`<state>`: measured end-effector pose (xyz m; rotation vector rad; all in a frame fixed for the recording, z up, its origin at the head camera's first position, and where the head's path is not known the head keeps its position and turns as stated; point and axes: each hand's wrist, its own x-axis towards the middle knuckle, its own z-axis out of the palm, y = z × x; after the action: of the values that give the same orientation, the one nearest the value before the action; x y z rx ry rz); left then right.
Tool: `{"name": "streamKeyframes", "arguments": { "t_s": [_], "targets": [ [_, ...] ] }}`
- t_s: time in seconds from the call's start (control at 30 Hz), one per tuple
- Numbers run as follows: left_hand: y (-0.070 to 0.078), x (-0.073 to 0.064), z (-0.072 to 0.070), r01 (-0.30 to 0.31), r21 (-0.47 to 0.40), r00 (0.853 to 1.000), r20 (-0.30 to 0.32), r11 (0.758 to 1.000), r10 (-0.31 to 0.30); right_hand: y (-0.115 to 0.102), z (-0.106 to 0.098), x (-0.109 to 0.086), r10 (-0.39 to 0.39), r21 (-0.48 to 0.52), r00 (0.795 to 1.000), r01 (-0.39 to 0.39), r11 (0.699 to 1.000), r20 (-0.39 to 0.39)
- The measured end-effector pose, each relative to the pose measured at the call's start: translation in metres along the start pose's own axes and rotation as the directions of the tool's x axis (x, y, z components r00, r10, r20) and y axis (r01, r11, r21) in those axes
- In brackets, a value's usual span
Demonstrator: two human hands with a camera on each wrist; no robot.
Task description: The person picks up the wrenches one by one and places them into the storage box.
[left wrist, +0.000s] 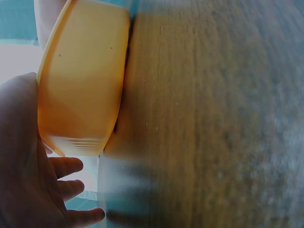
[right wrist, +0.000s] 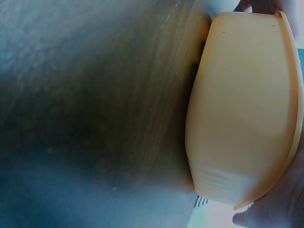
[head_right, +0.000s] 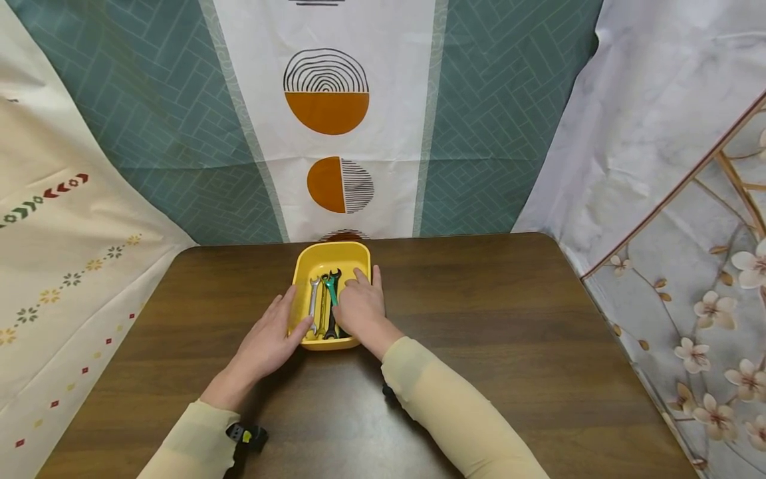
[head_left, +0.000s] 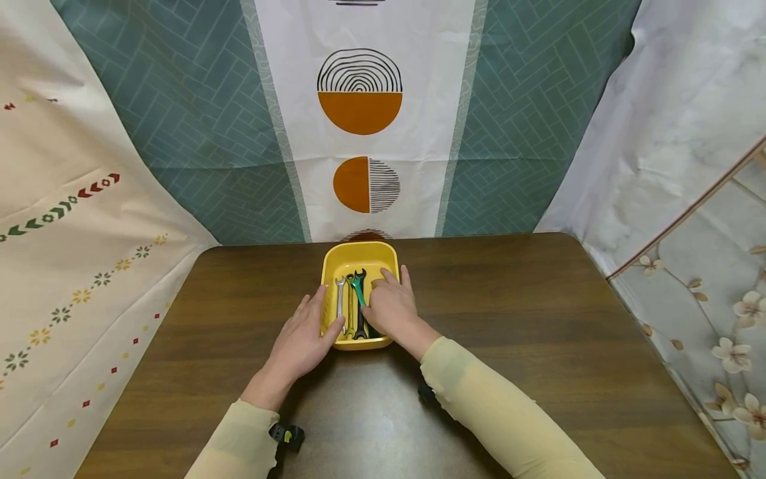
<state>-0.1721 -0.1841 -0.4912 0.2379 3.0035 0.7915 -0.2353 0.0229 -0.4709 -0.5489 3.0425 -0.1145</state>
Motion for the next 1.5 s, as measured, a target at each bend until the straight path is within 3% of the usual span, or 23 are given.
{"name": "streamKeyframes", "arguments": {
  "t_s": [0.23, 0.73, 1.2, 1.5],
  "targets": [
    [0.0015, 0.0014, -0.0008, -0.003, 0.005, 1.0, 0.003, 1.0, 0.003, 0.0004, -0.0013, -0.0004, -0.012, -0.052, 1.0, 0.013, 0.999, 0.013],
    [0.0016, 0.0013, -0.002, 0.001, 0.007, 1.0, 0.004, 1.0, -0.001, 0.003, 0.0009, -0.0003, -0.076, -0.042, 0.997, 0.075, 0.996, -0.014],
    [0.0012, -0.0004, -0.0006, -0.001, 0.012, 1.0, -0.002, 1.0, 0.001, -0.0002, -0.0005, 0.0002, -0.041, -0.064, 0.999, 0.042, 0.997, 0.021],
    [0.0018, -0.0007, -0.0006, 0.003, 0.006, 1.0, 0.0, 1.0, -0.003, -0.0013, 0.0003, -0.0003, -0.005, -0.068, 1.0, 0.005, 0.998, -0.003]
  ]
}}
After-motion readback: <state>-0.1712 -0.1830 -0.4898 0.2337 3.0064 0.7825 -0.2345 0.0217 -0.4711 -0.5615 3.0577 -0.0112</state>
